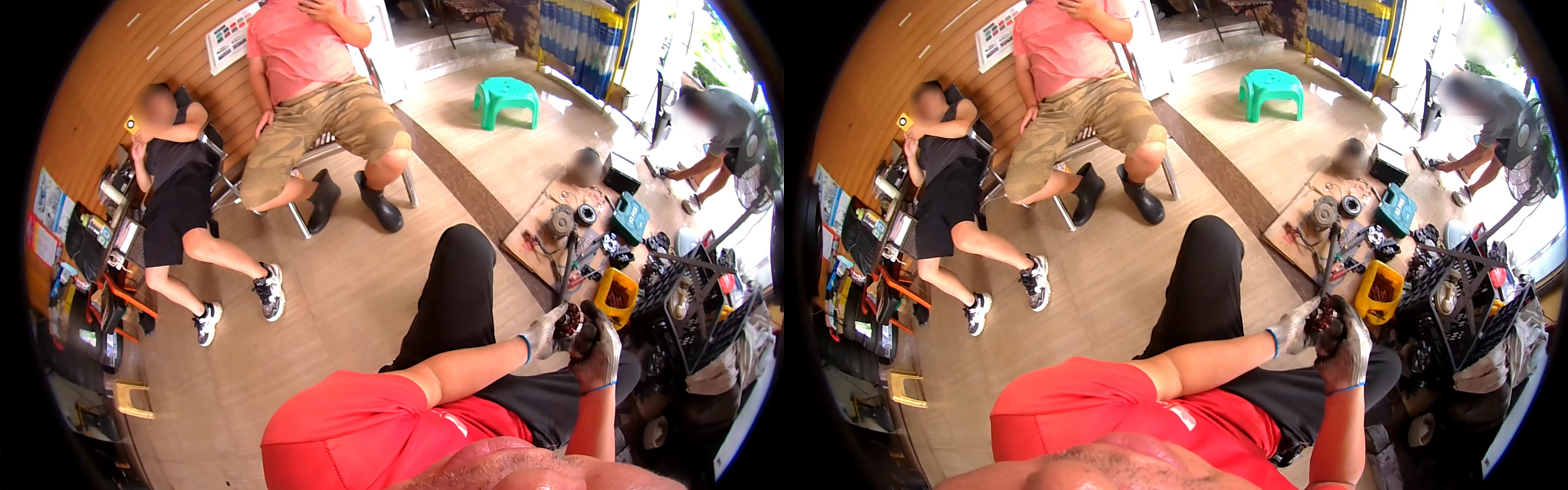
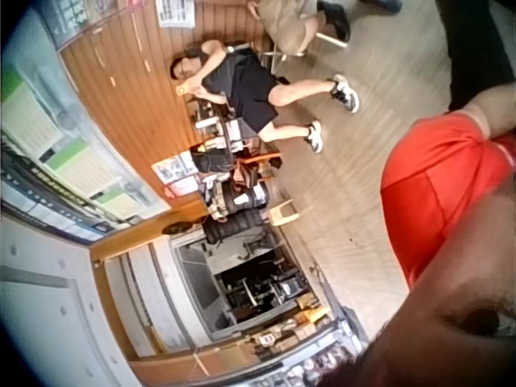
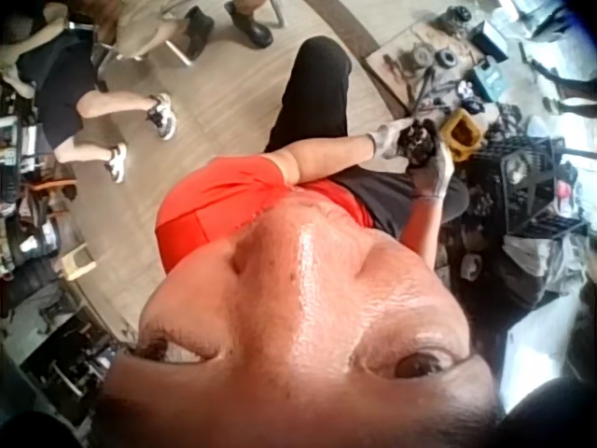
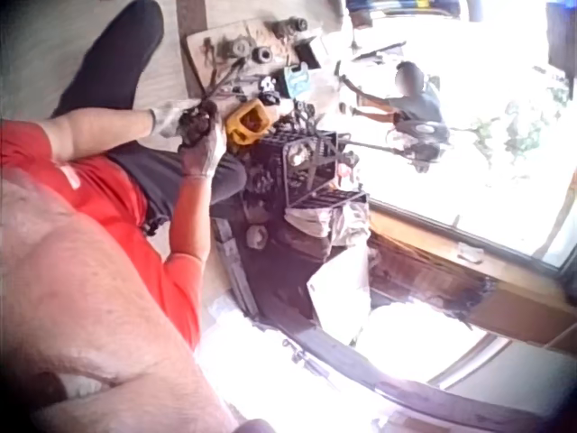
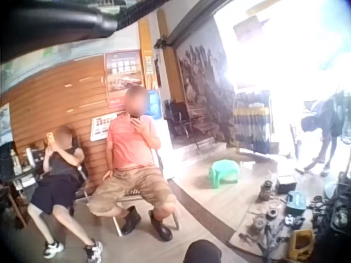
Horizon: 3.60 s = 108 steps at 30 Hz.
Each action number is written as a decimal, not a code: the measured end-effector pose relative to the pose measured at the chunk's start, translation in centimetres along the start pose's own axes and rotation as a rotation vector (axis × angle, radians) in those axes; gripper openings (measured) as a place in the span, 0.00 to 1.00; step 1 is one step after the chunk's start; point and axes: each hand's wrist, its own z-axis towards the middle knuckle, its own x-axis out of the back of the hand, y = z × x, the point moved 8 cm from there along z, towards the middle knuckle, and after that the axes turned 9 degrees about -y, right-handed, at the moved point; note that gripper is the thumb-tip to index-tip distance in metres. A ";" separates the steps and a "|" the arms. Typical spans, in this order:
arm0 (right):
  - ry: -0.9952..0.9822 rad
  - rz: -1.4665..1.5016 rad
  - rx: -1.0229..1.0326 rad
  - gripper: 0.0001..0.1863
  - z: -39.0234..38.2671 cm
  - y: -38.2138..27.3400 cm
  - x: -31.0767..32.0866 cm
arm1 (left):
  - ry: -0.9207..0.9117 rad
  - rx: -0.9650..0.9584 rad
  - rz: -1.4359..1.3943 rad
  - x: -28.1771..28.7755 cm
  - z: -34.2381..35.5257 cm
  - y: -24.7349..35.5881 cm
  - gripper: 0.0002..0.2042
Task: The person sits on the floor and uses a screwdriver to work on a small mechanical component, likely a motor or starter. They manipulate the part with gloved hands, adjusting wires and internal components throughout the clip.
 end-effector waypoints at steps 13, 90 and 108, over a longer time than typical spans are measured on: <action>-0.014 -0.150 0.047 0.17 -2.9 -1.5 0.9 | 0.177 -0.111 0.300 1.0 2.2 2.5 0.11; 0.351 -1.834 -0.693 0.25 33.7 -2.0 38.8 | 0.448 -0.061 0.701 -3.1 0.2 9.6 0.21; -0.236 -2.591 -0.279 0.19 29.5 -7.3 34.2 | 0.376 -0.024 0.655 -5.0 1.1 8.1 0.17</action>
